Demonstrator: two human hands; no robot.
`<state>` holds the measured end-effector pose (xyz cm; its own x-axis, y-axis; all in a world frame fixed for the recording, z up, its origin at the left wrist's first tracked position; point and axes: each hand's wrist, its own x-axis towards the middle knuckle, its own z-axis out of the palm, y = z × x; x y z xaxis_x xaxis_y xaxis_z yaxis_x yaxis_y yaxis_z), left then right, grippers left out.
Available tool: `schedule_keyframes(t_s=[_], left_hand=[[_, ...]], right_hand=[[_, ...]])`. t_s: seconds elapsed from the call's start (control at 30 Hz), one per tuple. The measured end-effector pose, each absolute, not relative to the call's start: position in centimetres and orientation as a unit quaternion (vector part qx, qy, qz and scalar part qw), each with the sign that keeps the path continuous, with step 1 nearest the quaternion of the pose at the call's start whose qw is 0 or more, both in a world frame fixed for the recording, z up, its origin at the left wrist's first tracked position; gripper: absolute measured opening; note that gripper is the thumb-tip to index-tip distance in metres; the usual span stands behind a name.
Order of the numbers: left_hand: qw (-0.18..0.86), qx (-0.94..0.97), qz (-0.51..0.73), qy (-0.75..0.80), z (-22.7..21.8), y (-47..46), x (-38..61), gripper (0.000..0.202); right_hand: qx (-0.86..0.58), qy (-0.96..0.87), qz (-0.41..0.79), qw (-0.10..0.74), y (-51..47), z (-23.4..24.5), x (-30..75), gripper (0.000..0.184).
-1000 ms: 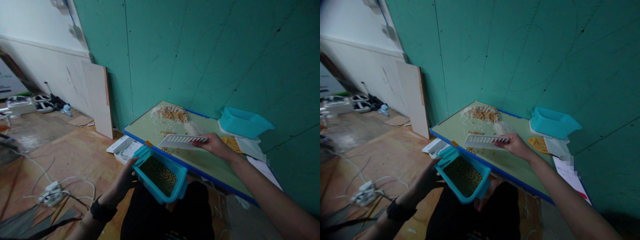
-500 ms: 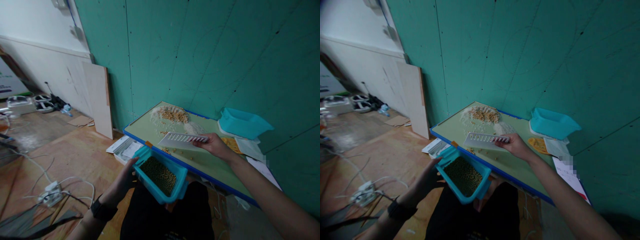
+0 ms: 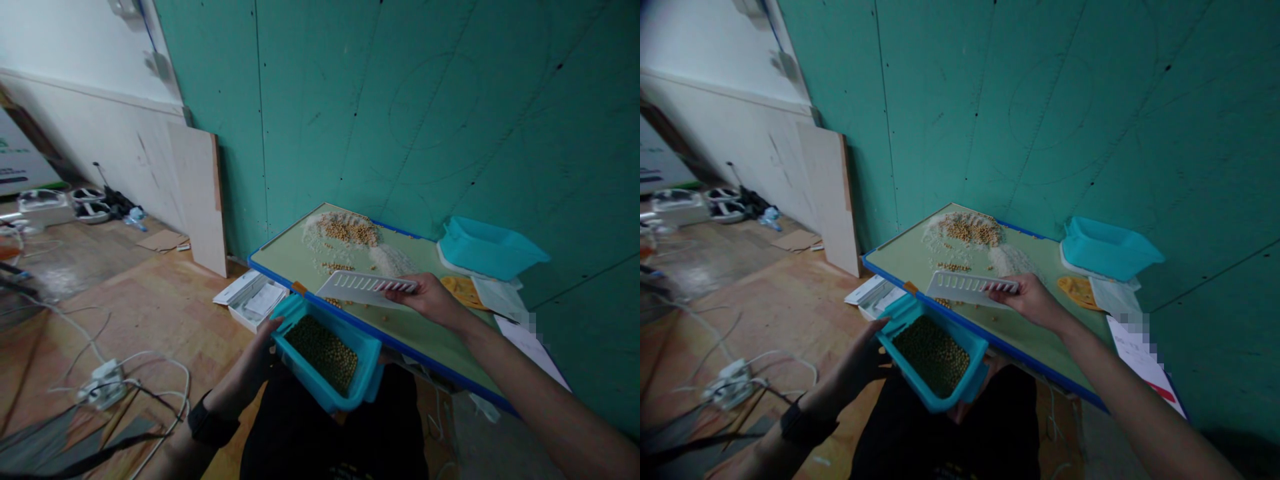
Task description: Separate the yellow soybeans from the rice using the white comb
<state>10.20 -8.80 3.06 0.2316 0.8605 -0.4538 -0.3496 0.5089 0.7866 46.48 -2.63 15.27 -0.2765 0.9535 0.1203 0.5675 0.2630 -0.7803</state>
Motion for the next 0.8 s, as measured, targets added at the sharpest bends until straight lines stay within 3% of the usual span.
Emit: schedule_keyframes(t_s=[0.8], left_hand=[[0.749,0.226,0.432,0.449,3.1,-9.0,11.2,0.056]], right_hand=[[-0.516,-0.759,0.279,0.282,-4.3,16.3,46.0,0.053]])
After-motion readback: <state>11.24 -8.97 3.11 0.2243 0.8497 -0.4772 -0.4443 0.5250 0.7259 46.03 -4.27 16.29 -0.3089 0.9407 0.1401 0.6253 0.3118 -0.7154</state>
